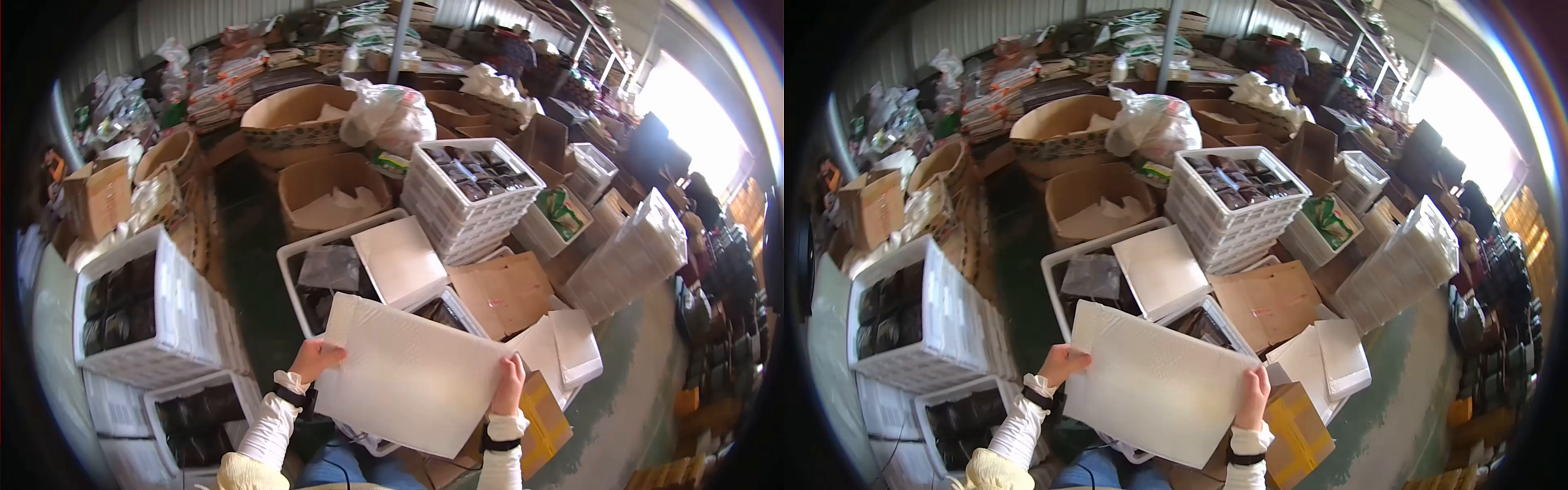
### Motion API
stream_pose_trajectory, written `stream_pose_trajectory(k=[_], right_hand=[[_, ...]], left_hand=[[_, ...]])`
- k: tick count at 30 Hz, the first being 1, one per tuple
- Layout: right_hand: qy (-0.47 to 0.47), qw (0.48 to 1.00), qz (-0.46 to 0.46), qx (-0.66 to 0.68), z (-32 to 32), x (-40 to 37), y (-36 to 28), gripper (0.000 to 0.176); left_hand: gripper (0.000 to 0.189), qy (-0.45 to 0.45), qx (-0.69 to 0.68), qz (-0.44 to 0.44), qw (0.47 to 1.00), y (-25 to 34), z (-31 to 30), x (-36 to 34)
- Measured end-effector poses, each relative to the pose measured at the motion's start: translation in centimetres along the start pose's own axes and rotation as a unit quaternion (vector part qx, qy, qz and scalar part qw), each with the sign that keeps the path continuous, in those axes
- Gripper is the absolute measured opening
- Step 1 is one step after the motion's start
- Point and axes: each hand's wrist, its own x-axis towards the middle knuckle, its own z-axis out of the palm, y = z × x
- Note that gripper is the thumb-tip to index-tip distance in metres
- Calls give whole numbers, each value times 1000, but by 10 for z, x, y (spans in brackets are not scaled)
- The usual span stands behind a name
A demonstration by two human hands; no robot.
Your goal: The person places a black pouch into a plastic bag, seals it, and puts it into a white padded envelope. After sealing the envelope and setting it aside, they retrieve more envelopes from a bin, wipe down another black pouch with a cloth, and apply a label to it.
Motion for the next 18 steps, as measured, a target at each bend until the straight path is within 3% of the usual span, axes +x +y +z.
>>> stream_pose_trajectory(k=[1,3,5,7,9,11,12,15,16,18], right_hand=[[27,996,-3,-84,7,1,-2,14],[54,935,-210,-281,46,-16,-1,34],[-53,880,-317,-349,69,-30,21,53],[-254,869,-318,-280,100,-58,50,61],[-346,861,-245,-280,130,-103,42,66],[-342,818,-282,-366,138,-123,45,72],[-318,816,-320,-363,139,-125,55,61],[-370,808,-319,-330,126,-122,93,47],[-371,800,-348,-318,119,-119,108,31],[-368,786,-269,-417,105,-110,138,30]], left_hand=[[22,32,1,-24,999,-1,-4,-19],[24,132,-23,87,987,-1,4,-50],[25,232,-53,63,969,1,20,-80],[25,269,-98,88,954,-1,41,-100],[24,309,-155,114,931,-6,63,-111],[27,301,-236,104,918,-20,78,-122],[27,305,-246,105,914,-23,83,-126],[23,345,-218,116,906,-45,90,-138],[21,360,-198,123,903,-54,91,-140],[18,400,-154,103,897,-67,94,-153]])
